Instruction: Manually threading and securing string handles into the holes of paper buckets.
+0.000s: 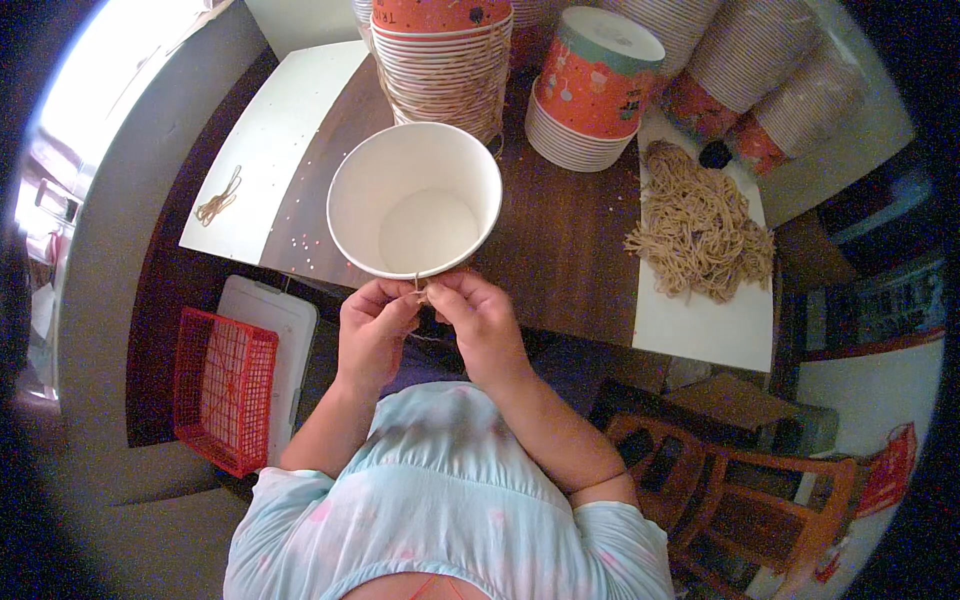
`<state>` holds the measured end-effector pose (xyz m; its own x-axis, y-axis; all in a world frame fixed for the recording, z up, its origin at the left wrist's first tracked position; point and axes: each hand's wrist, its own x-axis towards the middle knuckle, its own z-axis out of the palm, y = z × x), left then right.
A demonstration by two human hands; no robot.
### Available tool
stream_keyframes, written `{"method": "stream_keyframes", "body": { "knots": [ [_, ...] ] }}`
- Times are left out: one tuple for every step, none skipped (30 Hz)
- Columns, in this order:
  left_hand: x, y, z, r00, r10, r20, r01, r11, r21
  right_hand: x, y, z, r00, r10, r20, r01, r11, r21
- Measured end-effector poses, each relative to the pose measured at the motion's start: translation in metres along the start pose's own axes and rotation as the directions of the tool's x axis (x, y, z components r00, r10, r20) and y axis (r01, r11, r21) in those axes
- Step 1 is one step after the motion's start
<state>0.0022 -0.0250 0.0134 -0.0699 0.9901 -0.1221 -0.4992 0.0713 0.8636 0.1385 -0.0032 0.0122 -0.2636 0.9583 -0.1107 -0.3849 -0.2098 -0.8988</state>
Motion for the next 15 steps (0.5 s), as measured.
{"method": "stream_keyframes", "body": {
  "knots": [
    [-0.0009,-0.0002,0.0015,1.000,-0.021,-0.019,0.022,0.999,0.024,0.0004,0.0004,-0.0006,1.000,0.016,-0.005,-0.016,1.000,0.005],
    [-0.0022,-0.0007,0.0032,1.000,0.010,-0.007,-0.010,1.000,0.023,0.0007,0.0009,-0.0010,0.998,0.058,-0.035,-0.058,0.998,0.000],
    [-0.0033,-0.0012,0.0050,0.996,0.092,-0.020,-0.090,0.990,0.106,0.0012,0.0015,-0.0009,0.999,0.031,-0.010,-0.031,0.999,0.011],
    [-0.0043,-0.0019,0.0065,0.986,0.160,-0.042,-0.150,0.971,0.187,0.0017,0.0020,-0.0007,0.999,-0.032,-0.033,0.030,0.999,-0.045],
    [-0.0063,-0.0033,0.0085,0.985,0.172,-0.024,-0.165,0.968,0.189,0.0022,0.0023,-0.0004,0.994,-0.095,-0.054,0.089,0.991,-0.103],
    [-0.0081,-0.0044,0.0097,0.961,0.276,-0.030,-0.264,0.942,0.206,0.0026,0.0023,-0.0002,0.994,-0.095,-0.055,0.089,0.991,-0.103],
    [-0.0087,-0.0043,0.0095,0.931,0.365,-0.008,-0.354,0.909,0.221,0.0031,0.0021,0.0001,0.990,-0.125,-0.065,0.114,0.982,-0.149],
    [-0.0091,-0.0041,0.0090,0.926,0.376,-0.034,-0.359,0.906,0.224,0.0033,0.0018,0.0005,0.987,-0.136,-0.086,0.116,0.972,-0.204],
    [-0.0089,-0.0032,0.0074,0.869,0.491,0.060,-0.474,0.793,0.383,0.0033,0.0012,0.0007,0.985,-0.154,-0.074,0.137,0.971,-0.196],
    [-0.0082,-0.0020,0.0056,0.798,0.578,0.172,-0.573,0.638,0.515,0.0032,0.0005,0.0009,0.990,-0.129,-0.065,0.116,0.979,-0.169],
    [-0.0083,-0.0018,0.0052,0.797,0.578,0.172,-0.573,0.637,0.515,0.0031,-0.0001,0.0011,0.994,-0.085,-0.069,0.074,0.986,-0.149],
    [-0.0082,-0.0012,0.0048,0.785,0.589,0.190,-0.576,0.581,0.575,0.0029,-0.0006,0.0014,0.993,-0.103,-0.055,0.095,0.985,-0.142],
    [-0.0078,-0.0007,0.0048,0.773,0.598,0.211,-0.575,0.522,0.630,0.0028,-0.0010,0.0016,0.994,-0.097,-0.057,0.087,0.984,-0.154],
    [-0.0073,-0.0003,0.0050,0.773,0.598,0.212,-0.576,0.521,0.630,0.0027,-0.0013,0.0017,0.994,-0.090,-0.060,0.079,0.983,-0.166],
    [-0.0067,0.0001,0.0055,0.761,0.609,0.224,-0.579,0.481,0.659,0.0029,-0.0014,0.0019,0.994,-0.091,-0.061,0.080,0.983,-0.166]
  ]
}}
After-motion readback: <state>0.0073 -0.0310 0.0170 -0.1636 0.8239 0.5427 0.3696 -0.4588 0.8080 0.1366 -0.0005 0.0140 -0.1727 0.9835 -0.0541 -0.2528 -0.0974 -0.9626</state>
